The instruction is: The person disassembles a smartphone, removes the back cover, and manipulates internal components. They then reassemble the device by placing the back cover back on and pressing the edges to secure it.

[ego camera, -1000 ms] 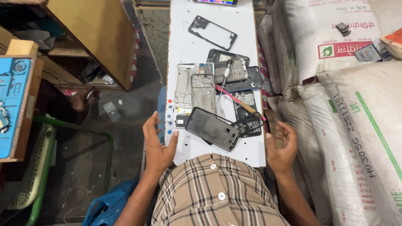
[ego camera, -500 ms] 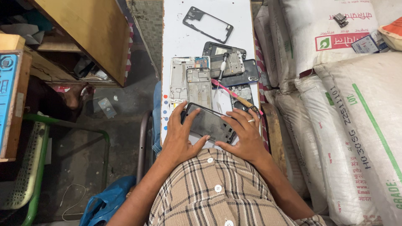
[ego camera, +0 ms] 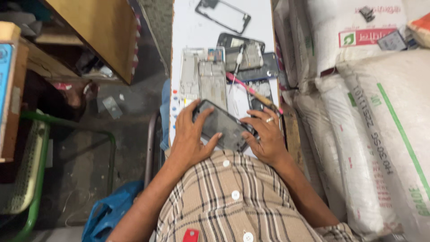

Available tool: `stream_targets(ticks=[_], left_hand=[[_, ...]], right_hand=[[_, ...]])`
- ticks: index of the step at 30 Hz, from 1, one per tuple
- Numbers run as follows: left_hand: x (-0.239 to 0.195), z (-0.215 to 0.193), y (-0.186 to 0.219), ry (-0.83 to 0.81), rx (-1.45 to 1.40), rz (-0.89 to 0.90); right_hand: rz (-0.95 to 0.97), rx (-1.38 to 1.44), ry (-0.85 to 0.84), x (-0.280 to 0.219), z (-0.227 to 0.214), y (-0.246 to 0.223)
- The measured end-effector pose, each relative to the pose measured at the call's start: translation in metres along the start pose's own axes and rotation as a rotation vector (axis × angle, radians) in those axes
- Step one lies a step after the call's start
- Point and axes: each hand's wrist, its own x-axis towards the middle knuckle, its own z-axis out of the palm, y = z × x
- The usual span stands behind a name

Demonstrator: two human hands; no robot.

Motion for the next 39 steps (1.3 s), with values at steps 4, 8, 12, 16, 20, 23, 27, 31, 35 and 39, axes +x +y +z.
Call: stream_targets(ticks=[4,8,12,16,20,23,27,31,35,39], left_hand=[[0.001,0.003,-0.003,0.043,-0.014,0.004],[-0.001,0.010,-0.011,0.076,-0.135,-0.045],[-0.009,0.016,-0.020,0.164,-0.272,-0.074],[-0.011,0.019,-0.029,0.263,-0.807,-0.275],[-0.005,0.009,-0.054,0.524,-1.038,-0.247],[-0.001,-0.003,-0.069,0.537,-1.143,-0.313],[-0.001,-0.009,-0.068,0.456,-0.902,-0.298],[-0.004,-0.003,-0.060,0.455,-0.839,-0.343],[-0.004,0.002,-0.052,0.397,-0.748,-0.297],[0.014,0.001,-0.056,0.460,-0.751,-0.297]], right_hand=[[0.047,-0.090,0.030,0.017,-0.002,0.004],[0.130,-0.129,-0.088,0.049,-0.001,0.020],[0.129,-0.229,-0.202,0.063,0.014,0.018],[0.207,-0.242,-0.188,0.067,0.024,0.012],[0.277,-0.221,-0.252,0.073,0.027,0.016],[0.233,-0.199,-0.285,0.079,0.025,0.018],[0.122,-0.139,-0.280,0.082,0.022,0.016],[0.232,-0.069,-0.321,0.072,0.021,0.010],[0.214,0.177,-0.065,0.066,0.012,0.002],[0.326,0.379,-0.002,0.066,0.006,-0.007]])
